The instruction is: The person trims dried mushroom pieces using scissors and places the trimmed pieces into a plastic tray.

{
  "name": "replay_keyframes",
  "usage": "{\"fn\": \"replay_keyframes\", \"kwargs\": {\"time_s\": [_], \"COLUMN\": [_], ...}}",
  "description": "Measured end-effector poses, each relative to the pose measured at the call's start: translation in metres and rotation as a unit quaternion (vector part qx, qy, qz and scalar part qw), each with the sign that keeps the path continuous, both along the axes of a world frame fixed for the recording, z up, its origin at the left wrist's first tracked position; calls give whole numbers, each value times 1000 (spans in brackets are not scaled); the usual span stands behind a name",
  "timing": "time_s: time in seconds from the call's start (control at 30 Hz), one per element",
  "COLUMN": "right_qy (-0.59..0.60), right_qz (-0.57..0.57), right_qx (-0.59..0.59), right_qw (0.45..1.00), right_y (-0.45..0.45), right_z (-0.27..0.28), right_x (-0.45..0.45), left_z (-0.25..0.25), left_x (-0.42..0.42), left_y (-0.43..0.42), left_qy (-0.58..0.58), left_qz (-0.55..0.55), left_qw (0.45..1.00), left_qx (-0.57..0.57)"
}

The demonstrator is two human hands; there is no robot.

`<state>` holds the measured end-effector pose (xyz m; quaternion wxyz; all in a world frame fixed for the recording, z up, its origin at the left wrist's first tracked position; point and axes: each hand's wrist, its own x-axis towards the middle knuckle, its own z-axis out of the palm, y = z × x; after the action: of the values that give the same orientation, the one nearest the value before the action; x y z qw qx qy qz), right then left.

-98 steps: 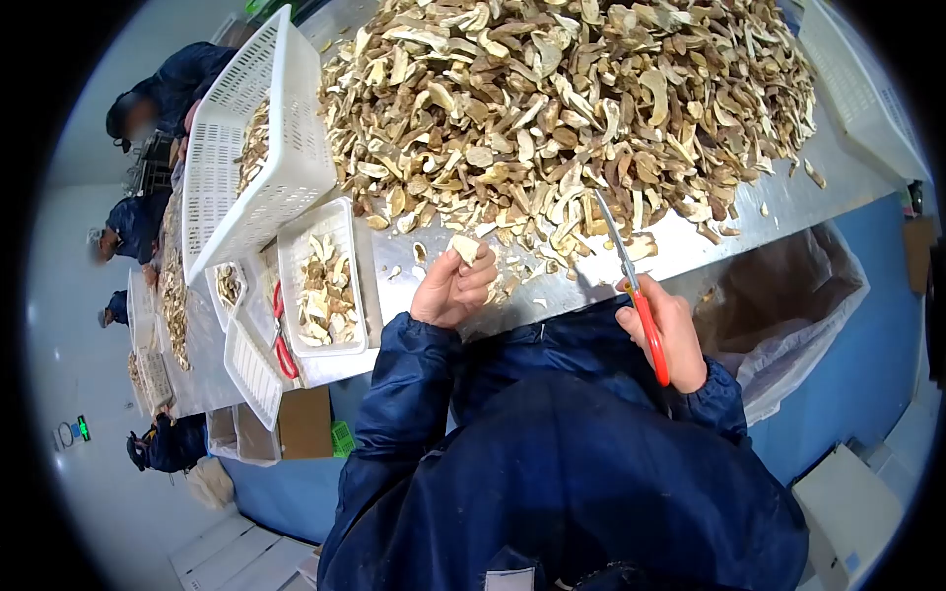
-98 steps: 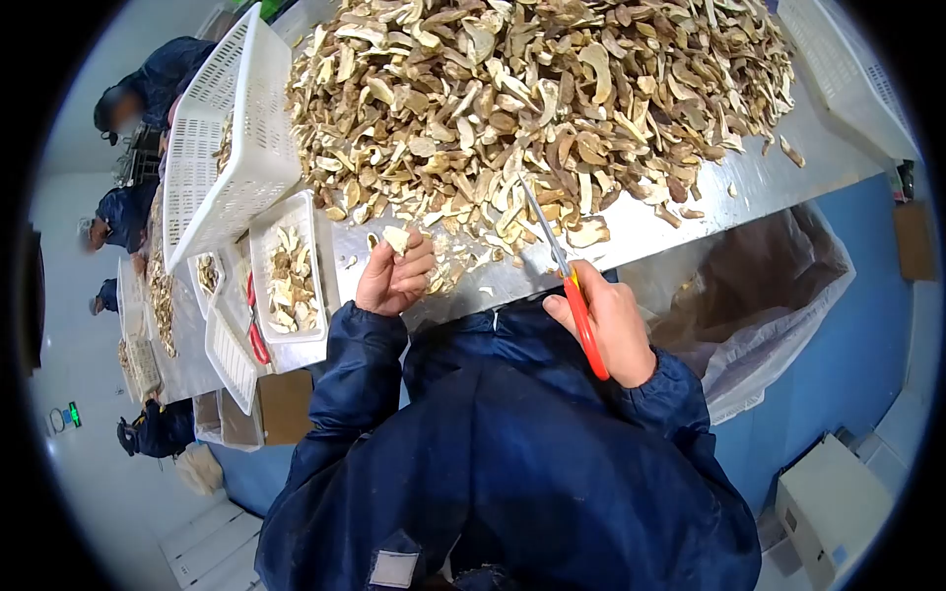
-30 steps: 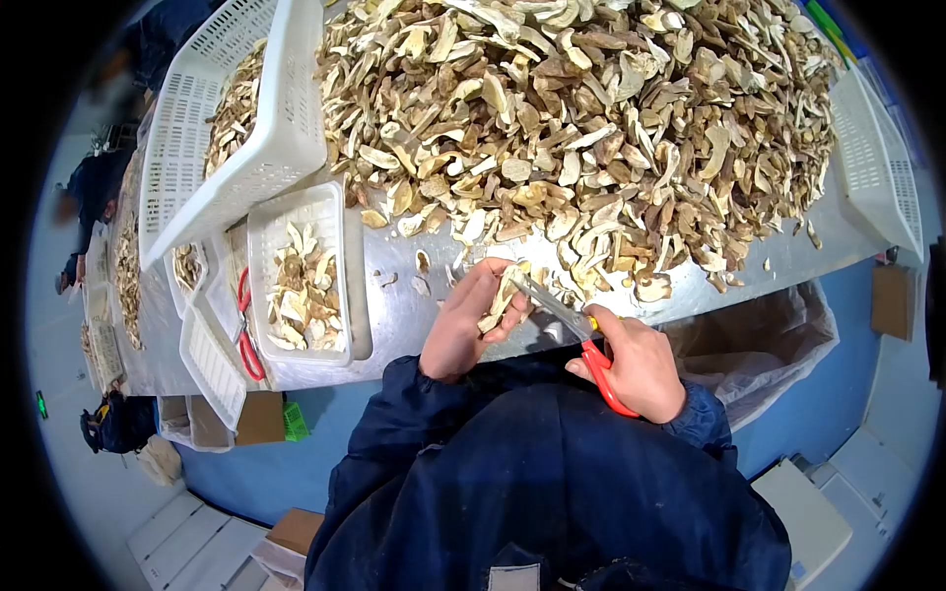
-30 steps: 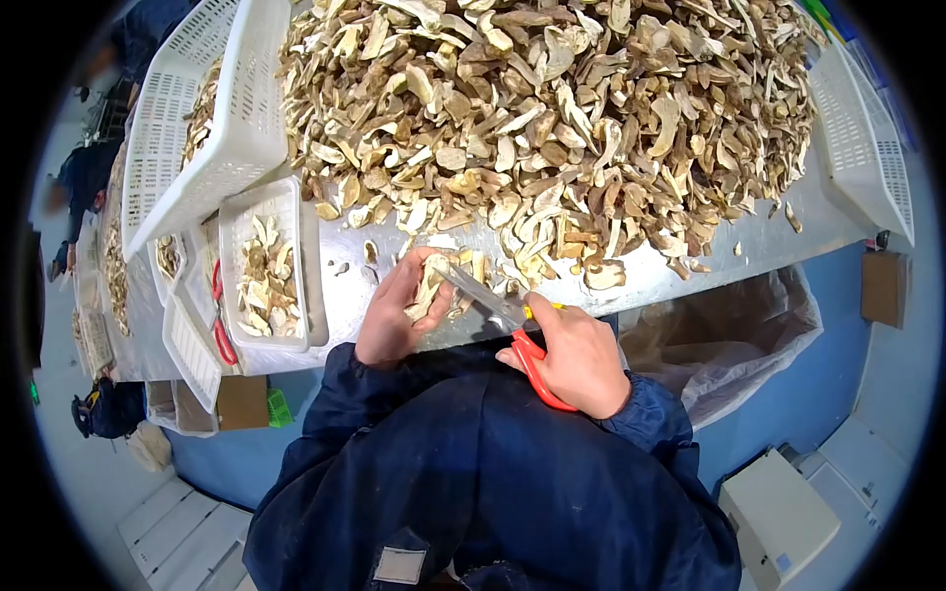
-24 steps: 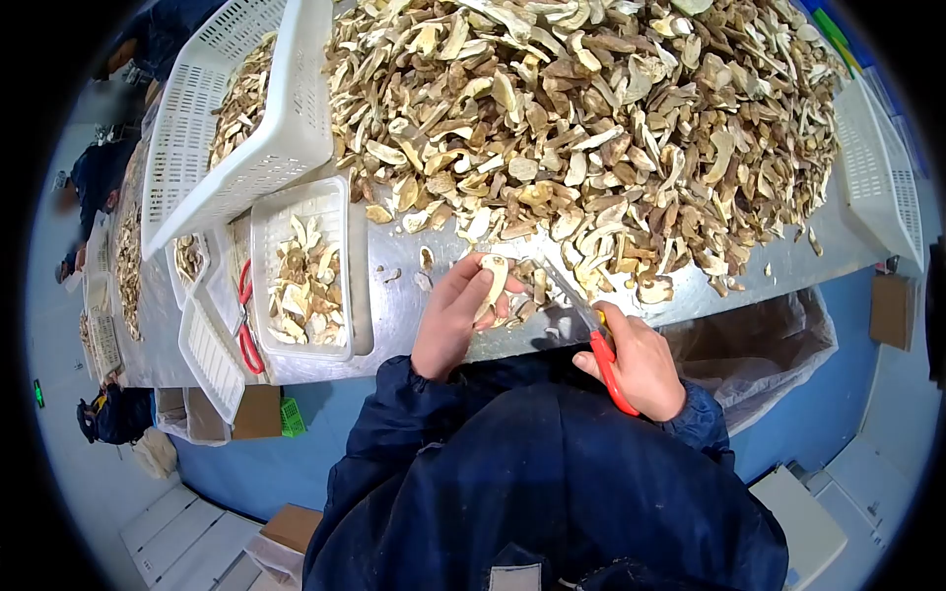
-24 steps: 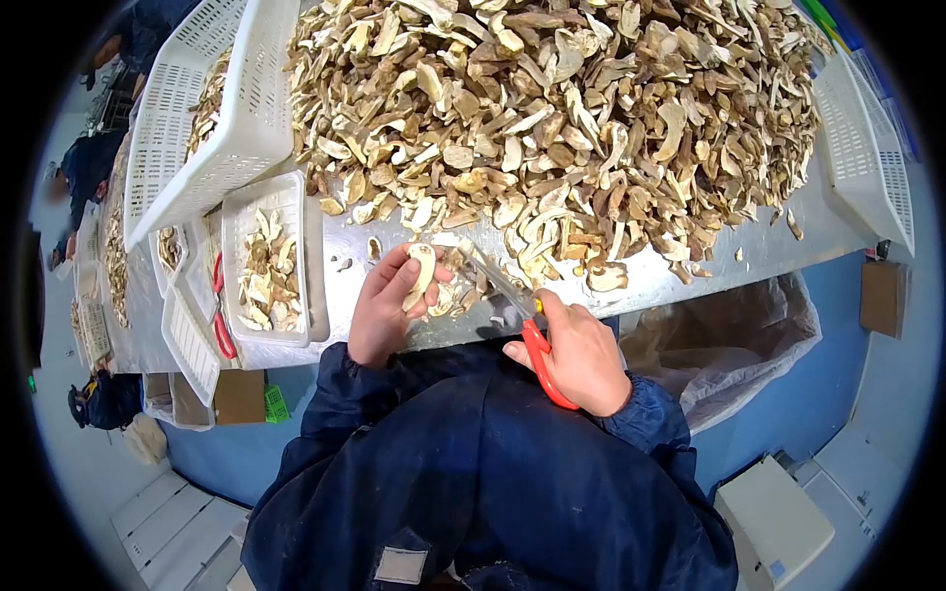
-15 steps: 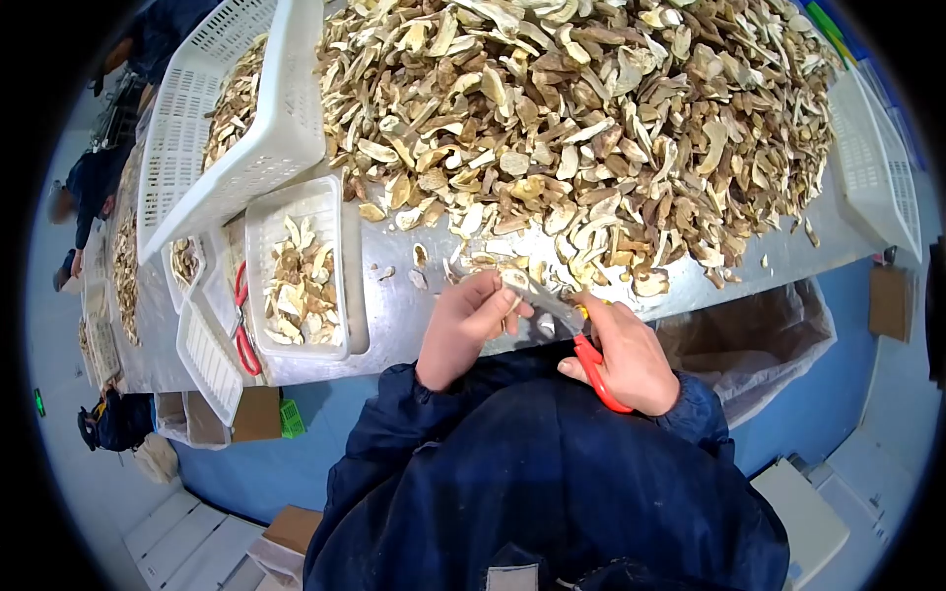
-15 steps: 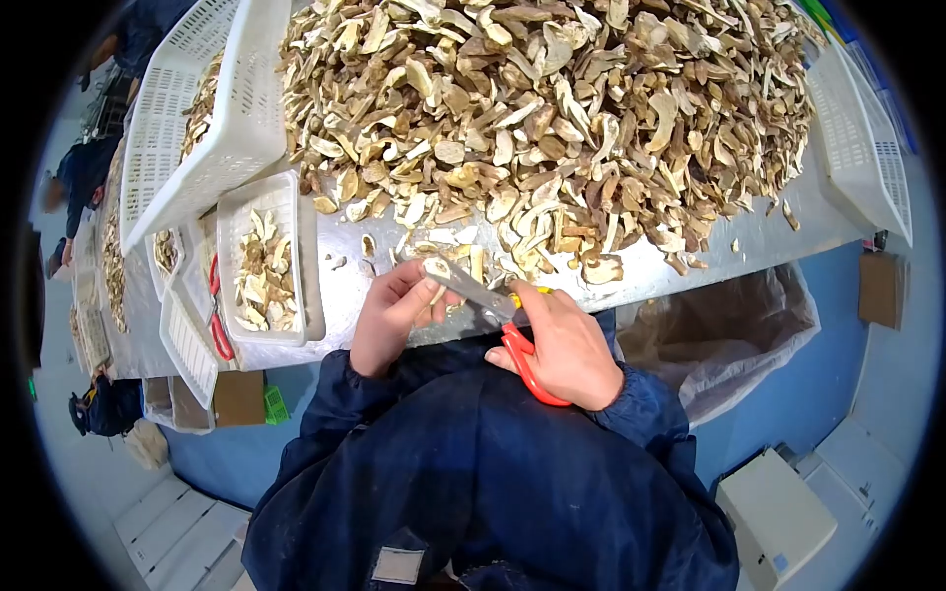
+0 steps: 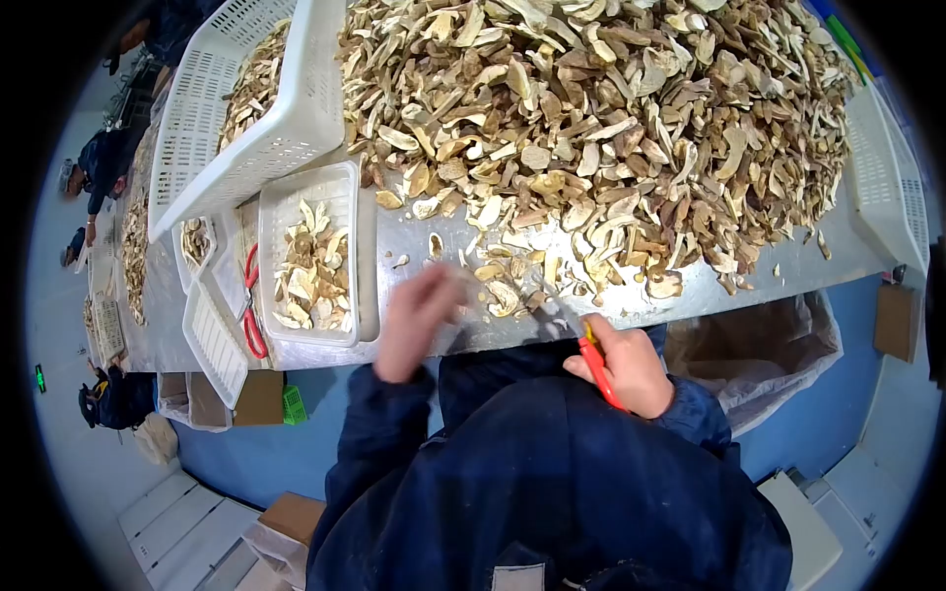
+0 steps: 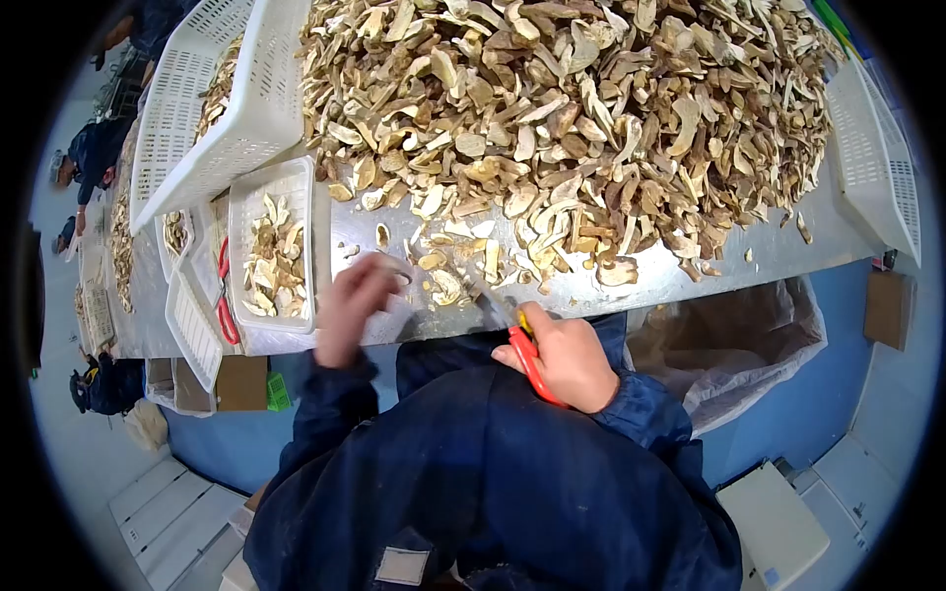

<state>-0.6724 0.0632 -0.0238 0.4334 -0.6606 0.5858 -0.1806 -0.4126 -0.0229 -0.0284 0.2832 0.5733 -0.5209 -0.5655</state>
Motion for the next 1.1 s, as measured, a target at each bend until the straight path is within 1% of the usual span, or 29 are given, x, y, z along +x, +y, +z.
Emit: {"fn": "replay_keyframes", "kwargs": {"time_s": [0.03,0.07,0.1,0.13,0.17,0.2,0.23,0.27,0.33,0.37,0.4,0.43,0.47,0.5,0.57,0.67,0.77,0.87,0.9,0.93,0.97,1.0,1.07,1.1], "right_qy": [-2,-4,-5,-3,0,11,22,25,33,32,32,32,30,28,22,13,9,6,10,16,16,17,19,22], "right_qz": [-23,-48,-71,-87,-106,-121,-137,-144,-157,-156,-154,-152,-151,-150,-148,-146,-149,-154,-153,-152,-156,-157,-157,-157], "right_qx": [0,0,0,8,3,-1,-7,-10,-14,-12,-10,-10,-7,-3,1,-2,5,0,-6,-12,-16,-20,-24,-23], "right_qw": [1000,999,997,996,994,993,990,989,987,987,988,988,988,988,989,989,989,988,988,988,988,987,987,987], "right_y": [0,0,-1,0,-1,-1,-1,-1,-1,0,0,0,0,1,4,7,7,7,8,8,9,9,9,8], "right_z": [3,6,7,4,4,2,0,-2,-1,0,1,2,2,3,3,0,0,-3,-4,-5,-5,-5,-5,-5], "right_x": [-3,-7,-11,-17,-21,-24,-27,-29,-32,-32,-32,-32,-32,-31,-31,-32,-33,-33,-34,-35,-35,-35,-35,-34], "left_z": [2,9,6,19,16,15,14,10,10,-11,-17,-12,-17,-17,-28,-39,-40,-52,-46,-36,-30,-33,-38,-28], "left_x": [18,41,70,82,94,99,101,98,61,51,18,-8,-30,-47,-64,-66,-62,-53,-52,-51,-50,-44,-45,-53], "left_y": [-2,-10,-18,-24,-28,-34,-39,-39,-40,-42,-36,-32,-29,-29,-29,-37,-42,-46,-46,-43,-43,-49,-46,-45], "left_qy": [-47,-78,-174,-242,-366,-480,-579,-555,-387,-359,-172,-209,-181,-225,-253,-324,-313,-240,-185,-127,-67,18,137,195], "left_qz": [73,132,166,207,163,114,62,66,22,-55,-50,-89,-122,-177,-190,-175,-187,-167,-133,-97,-58,-77,-50,-34], "left_qw": [993,981,958,939,890,816,718,768,871,866,921,957,962,929,903,866,855,872,931,972,995,996,985,967], "left_qx": [-85,-118,-155,-127,-217,-302,-380,-314,-301,-343,-346,-182,-164,-234,-291,-339,-369,-392,-285,-171,-53,-50,89,158]}}
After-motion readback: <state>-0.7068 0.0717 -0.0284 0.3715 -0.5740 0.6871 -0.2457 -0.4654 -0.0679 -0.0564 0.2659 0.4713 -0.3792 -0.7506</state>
